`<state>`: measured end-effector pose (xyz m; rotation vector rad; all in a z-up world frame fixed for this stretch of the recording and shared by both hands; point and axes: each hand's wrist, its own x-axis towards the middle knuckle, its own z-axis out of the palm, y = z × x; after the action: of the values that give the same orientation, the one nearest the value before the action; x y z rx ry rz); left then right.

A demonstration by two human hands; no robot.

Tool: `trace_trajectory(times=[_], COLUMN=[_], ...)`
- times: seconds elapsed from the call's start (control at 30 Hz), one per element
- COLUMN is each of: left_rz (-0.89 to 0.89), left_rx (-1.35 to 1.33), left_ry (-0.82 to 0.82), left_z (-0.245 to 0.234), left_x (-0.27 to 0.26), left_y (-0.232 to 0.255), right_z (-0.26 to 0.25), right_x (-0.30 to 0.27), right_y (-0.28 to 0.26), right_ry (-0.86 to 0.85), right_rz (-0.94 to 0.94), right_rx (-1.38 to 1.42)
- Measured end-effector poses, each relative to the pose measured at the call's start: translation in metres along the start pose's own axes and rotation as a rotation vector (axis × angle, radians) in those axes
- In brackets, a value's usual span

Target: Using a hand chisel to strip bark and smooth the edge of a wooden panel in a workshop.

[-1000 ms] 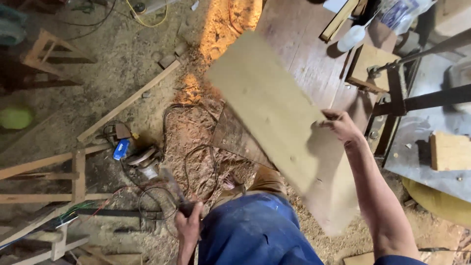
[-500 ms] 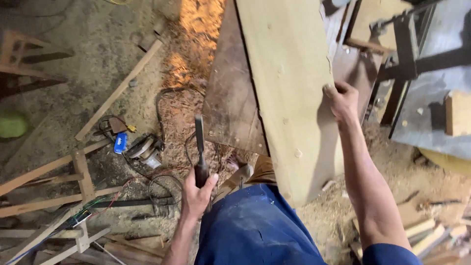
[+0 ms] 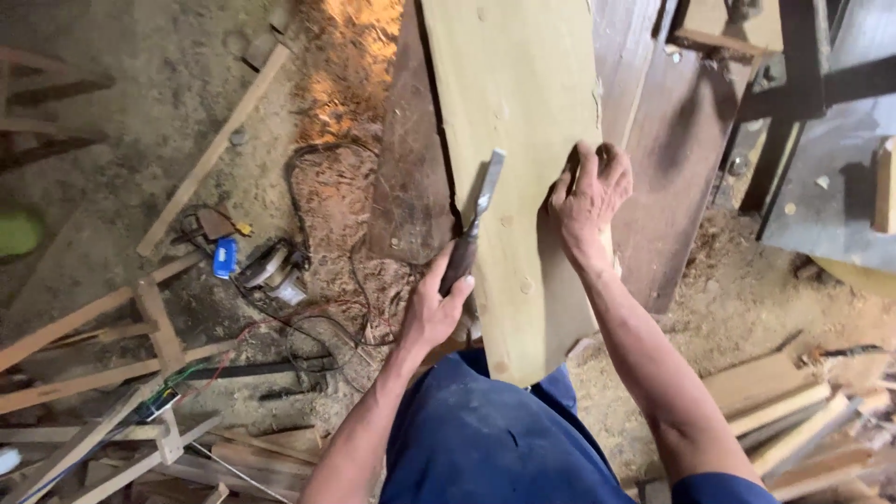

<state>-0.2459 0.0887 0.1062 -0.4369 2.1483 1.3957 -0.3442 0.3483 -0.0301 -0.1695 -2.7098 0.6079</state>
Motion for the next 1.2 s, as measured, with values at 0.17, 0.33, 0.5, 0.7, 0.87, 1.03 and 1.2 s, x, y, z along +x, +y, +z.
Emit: trace_trajectory(times=[0.17,0.33,0.5,0.7,0.87,1.03,1.2], left_rz=[0.086,0.022,0.012,0.074,0.238,0.159,0.106], left_rx=[-0.058,-0.119,-0.038,-0.065,-0.178,-0.061,-0.03], left_ry=[-0.013,0.005,-0.03,-0.06,-0.314,-0.337,-0.346], left_z=[-0.004,-0.004,0.002,0.033,0.043,0.054,0.056], left_x=[0.018,0.026,0.049,0.048,0.041,0.071,0.082], left_y=[-0.004,-0.016,-0.013,-0.017,-0.009,0.001,0.036], right_z=[0.006,-0.02,-0.014,-0.115,-0.085,-0.076,-0.071], right_x=[0.009,0.029,0.045,0.124,0.086,0.068,0.07], right_y=[-0.015,-0.046,0.002,0.039,0.151,0.116,0.12], right_ry=[-0.159,-0.174,-0.129,-0.44,-0.151,-0.05,0.146], right_rz=[0.221,0.165,0.112,0.032,-0.105,0.239,0.224], right_rx=[0.021,0.004,-0.022,-0.188,-0.292,-0.149,-0.185])
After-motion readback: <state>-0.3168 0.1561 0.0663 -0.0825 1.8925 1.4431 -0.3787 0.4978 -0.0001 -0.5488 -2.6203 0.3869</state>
